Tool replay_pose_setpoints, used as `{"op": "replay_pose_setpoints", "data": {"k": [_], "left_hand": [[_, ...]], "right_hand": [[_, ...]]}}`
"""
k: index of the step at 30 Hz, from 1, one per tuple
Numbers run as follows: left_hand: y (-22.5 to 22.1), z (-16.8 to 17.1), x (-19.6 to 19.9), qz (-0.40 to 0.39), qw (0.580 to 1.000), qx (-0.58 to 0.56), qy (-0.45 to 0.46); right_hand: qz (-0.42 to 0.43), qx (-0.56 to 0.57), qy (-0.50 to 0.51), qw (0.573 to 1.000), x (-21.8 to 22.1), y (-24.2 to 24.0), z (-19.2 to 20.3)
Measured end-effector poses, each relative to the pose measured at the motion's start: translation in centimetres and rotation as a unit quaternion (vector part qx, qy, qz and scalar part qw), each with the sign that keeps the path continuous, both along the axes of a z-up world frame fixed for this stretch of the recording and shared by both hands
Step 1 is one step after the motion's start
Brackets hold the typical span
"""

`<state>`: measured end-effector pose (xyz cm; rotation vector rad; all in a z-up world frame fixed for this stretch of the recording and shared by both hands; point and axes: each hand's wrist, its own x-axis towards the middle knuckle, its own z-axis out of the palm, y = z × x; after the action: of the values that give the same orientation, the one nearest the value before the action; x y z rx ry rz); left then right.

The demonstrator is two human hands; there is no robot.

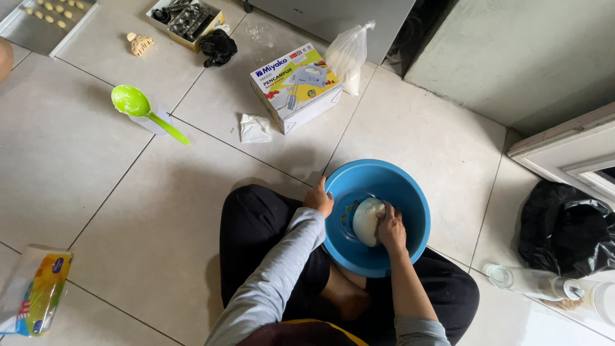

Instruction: Kneading a ball of dough in a plastic bowl while sitting on the floor.

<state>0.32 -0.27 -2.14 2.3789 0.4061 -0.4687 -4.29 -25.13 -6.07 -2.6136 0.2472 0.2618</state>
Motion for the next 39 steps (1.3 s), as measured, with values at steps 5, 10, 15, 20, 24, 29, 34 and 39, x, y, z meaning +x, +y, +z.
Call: {"op": "replay_pose_setpoints", "data": {"k": [5, 10, 15, 20, 24, 29, 34, 39], "left_hand": [[0.1, 0.9, 0.0, 0.007, 1.000, -0.002, -0.004], [-0.1, 0.0, 0.2, 0.003, 1.000, 0.000, -0.009], [-0.1, -0.5, 0.3, -0.003, 1.000, 0.017, -0.014], [0.0, 0.1, -0.1, -0.006, 1.000, 0.010, -0.025], [0.3, -1.7, 0.0, 0.004, 0.999, 0.013, -0.032], [1.1, -0.4, -1.3, 0.005, 1.000, 0.000, -0.030], [1.1, -1.5, -1.0, 0.010, 0.999, -0.016, -0.041], [1.1, -2.4, -0.7, 0.015, 0.999, -0.018, -0.034]], "right_hand": [[0.002, -0.037, -0.021, 0.999, 0.7, 0.0, -1.4], [-0.015, -0.021, -0.026, 0.999, 0.3, 0.1, -0.8], [-0.030, 0.002, -0.018, 0.999, 0.2, 0.5, -0.2], [-0.032, -0.012, -0.029, 0.999, -0.1, 1.3, -1.4], [0.032, -0.056, -0.098, 0.993, -1.8, 4.9, 0.7], [0.100, -0.108, -0.067, 0.987, -3.9, 7.5, 2.5], [0.139, -0.159, -0.031, 0.977, -4.4, 7.5, 3.5], [0.116, -0.074, -0.058, 0.989, -5.9, 6.5, 4.5]]}}
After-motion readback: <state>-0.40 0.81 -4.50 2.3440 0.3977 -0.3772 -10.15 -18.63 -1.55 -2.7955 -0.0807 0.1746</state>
